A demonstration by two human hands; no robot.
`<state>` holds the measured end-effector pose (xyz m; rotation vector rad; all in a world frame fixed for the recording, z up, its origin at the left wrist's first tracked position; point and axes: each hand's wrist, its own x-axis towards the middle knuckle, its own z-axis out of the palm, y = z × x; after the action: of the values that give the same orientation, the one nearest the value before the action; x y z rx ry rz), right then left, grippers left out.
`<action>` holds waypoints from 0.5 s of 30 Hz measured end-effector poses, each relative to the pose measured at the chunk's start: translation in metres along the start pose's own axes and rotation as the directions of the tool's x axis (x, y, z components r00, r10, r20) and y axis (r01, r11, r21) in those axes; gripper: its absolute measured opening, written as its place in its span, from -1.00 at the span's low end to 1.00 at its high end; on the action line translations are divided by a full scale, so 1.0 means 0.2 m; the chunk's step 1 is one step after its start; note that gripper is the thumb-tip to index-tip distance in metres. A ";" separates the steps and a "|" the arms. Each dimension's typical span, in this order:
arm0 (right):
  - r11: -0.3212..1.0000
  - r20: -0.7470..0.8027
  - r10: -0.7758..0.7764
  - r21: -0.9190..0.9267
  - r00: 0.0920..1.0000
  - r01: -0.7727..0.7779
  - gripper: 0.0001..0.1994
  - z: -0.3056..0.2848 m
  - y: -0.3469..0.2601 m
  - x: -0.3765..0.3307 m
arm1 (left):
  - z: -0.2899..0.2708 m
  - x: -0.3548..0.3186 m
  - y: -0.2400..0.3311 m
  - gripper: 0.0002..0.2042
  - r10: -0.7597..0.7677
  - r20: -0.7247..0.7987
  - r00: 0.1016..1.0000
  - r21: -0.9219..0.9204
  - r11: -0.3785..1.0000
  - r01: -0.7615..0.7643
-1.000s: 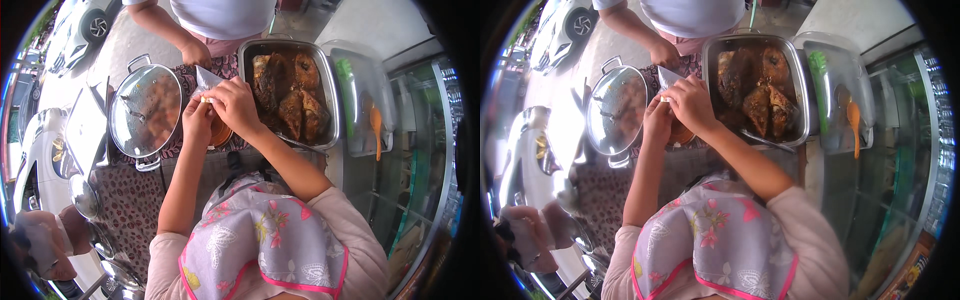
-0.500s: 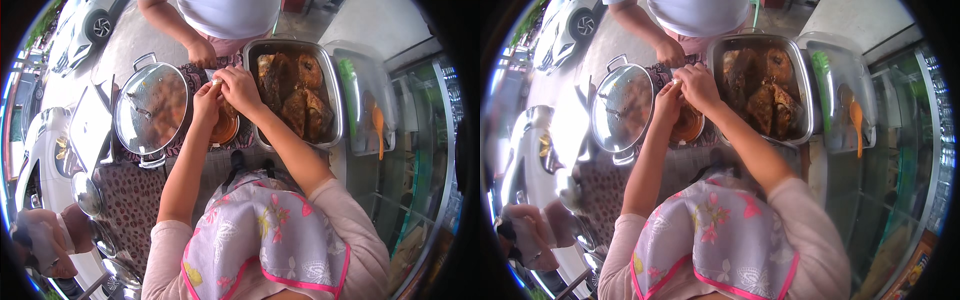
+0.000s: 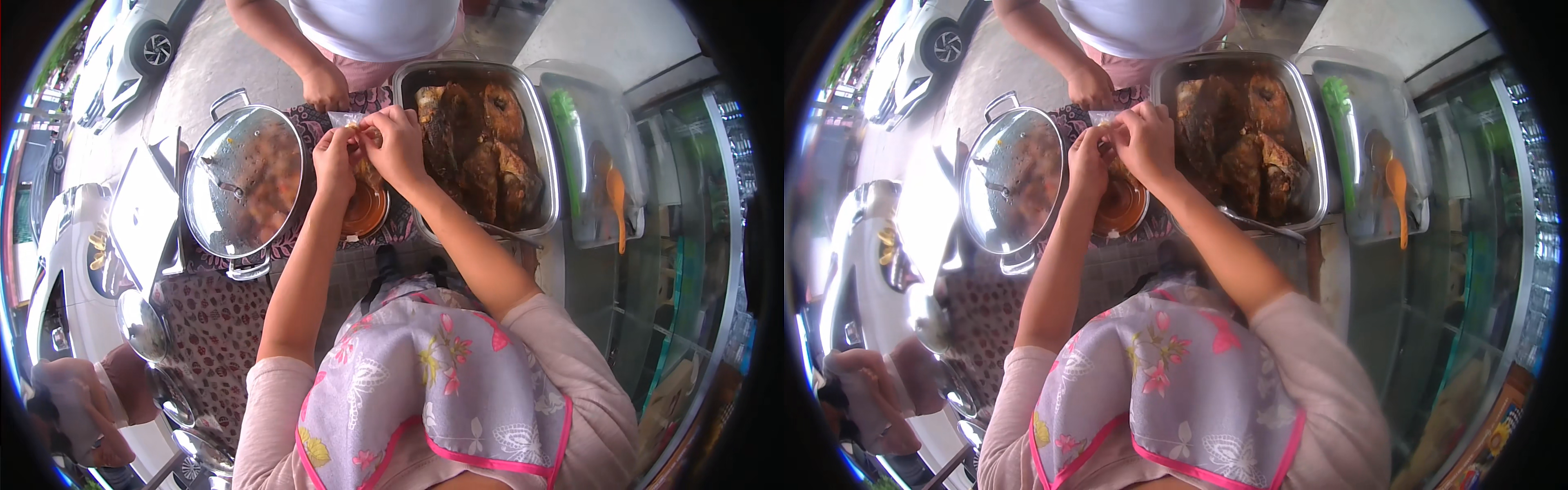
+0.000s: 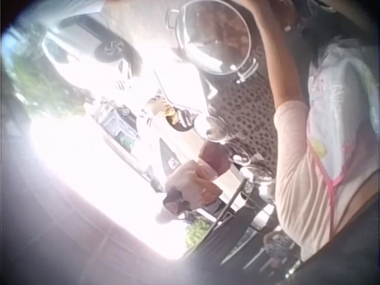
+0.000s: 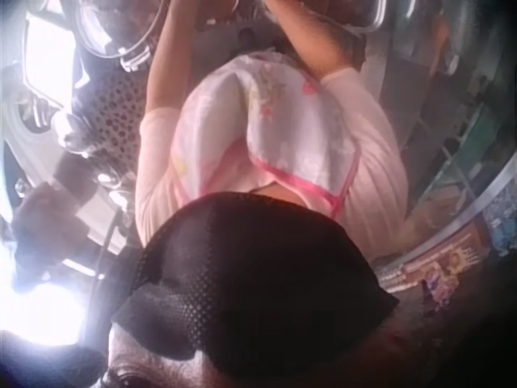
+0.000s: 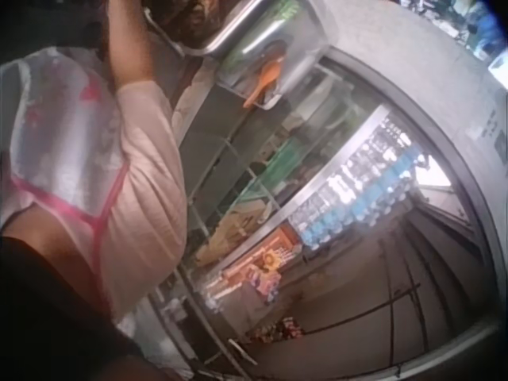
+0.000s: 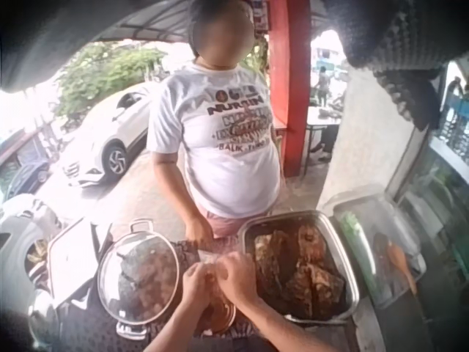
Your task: The person scoops cooked vegetables from a metal tray into a bowl using a spoon, and then places pieces of fried fish into a plastic bag.
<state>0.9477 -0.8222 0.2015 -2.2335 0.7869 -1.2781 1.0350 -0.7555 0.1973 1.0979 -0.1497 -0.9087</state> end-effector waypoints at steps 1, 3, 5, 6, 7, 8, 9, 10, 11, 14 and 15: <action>1.000 0.022 -0.004 0.001 1.000 0.004 -0.87 0.01 0.01 0.01 | 0.00 0.00 0.00 -0.92 0.007 -0.002 1.000 0.014 1.000 -0.007; 1.000 0.068 -0.014 0.004 0.998 0.013 -0.89 0.02 0.03 0.02 | 0.00 0.00 0.00 -0.93 0.017 0.005 1.000 0.042 0.999 -0.017; 1.000 0.094 0.007 0.013 0.996 -0.008 -0.91 0.02 0.06 0.04 | 0.00 0.00 0.00 -0.94 0.024 0.025 0.999 0.065 0.998 -0.026; 1.000 0.107 0.016 0.017 0.994 -0.018 -0.92 0.01 0.07 0.05 | -0.01 0.00 0.00 -0.94 0.001 0.053 0.999 0.061 0.998 -0.004; 1.000 0.122 0.021 0.020 0.992 -0.024 -0.92 0.01 0.08 0.06 | 0.00 0.00 0.01 -0.93 -0.019 0.085 0.996 0.056 0.998 0.014; 0.999 0.137 0.026 0.023 0.990 -0.029 -0.92 0.01 0.10 0.07 | 0.02 -0.01 0.02 -0.93 -0.039 0.118 0.992 0.052 0.998 0.033; 0.999 0.151 0.031 0.026 0.988 -0.035 -0.92 0.01 0.11 0.09 | 0.02 -0.02 0.02 -0.92 -0.069 0.133 0.989 0.057 0.996 0.062; 0.999 0.159 0.029 0.041 0.987 -0.036 -0.93 0.01 0.11 0.09 | 0.01 -0.03 0.04 -0.91 -0.097 0.149 0.984 0.062 0.994 0.088; 0.998 0.166 0.027 0.056 0.986 -0.037 -0.93 0.01 0.11 0.09 | 0.01 -0.03 0.05 -0.90 -0.125 0.165 0.978 0.068 0.991 0.115; 0.996 0.141 0.073 0.032 0.987 -0.078 -0.93 0.01 0.10 0.10 | -0.03 0.00 0.02 -0.87 -0.101 0.207 0.973 0.051 0.994 0.092; 0.995 0.123 0.096 0.012 0.988 -0.098 -0.93 0.00 0.08 0.09 | -0.04 0.01 0.02 -0.87 -0.092 0.198 0.976 0.039 0.996 0.086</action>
<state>0.9517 -0.8471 0.2023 -2.2068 0.8232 -1.0877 1.0416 -0.7511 0.1959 1.0462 -0.2827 -1.1001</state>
